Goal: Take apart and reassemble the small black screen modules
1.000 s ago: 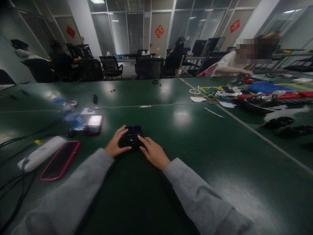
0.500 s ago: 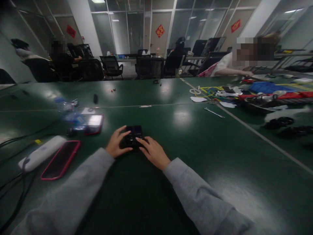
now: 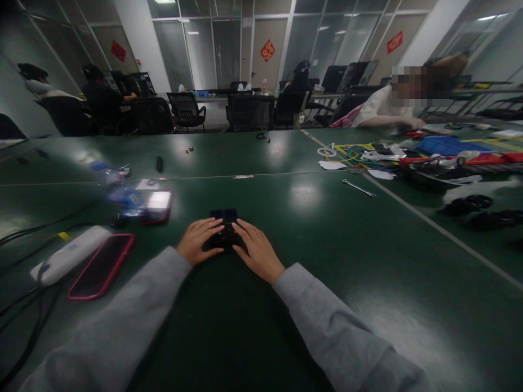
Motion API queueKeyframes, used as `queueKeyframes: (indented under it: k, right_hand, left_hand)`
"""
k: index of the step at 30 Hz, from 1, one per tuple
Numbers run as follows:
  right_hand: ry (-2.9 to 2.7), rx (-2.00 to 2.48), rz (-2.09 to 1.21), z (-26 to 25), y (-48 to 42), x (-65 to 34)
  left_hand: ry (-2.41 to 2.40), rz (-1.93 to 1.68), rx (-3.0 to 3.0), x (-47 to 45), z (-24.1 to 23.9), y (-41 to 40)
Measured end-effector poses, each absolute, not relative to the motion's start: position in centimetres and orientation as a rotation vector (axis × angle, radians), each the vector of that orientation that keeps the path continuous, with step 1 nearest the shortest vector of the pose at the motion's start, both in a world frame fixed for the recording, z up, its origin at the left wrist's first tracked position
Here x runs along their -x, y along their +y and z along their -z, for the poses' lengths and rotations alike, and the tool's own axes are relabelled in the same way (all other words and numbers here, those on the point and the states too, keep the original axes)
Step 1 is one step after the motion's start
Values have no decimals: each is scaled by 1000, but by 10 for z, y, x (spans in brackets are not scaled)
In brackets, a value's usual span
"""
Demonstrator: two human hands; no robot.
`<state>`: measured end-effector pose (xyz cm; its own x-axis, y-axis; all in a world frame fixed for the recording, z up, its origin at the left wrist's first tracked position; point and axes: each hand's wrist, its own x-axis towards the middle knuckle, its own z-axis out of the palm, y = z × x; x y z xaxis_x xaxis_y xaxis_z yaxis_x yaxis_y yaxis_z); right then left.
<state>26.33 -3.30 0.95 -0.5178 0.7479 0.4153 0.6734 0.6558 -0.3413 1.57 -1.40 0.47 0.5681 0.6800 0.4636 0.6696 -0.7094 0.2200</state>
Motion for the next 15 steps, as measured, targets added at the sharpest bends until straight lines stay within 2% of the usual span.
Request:
queueKeyframes:
  k: [15]
  right_hand:
    - [-2416, 1044, -134, -10, -32, -261]
  left_hand:
    - [1217, -881, -2736, -18, -6, -15]
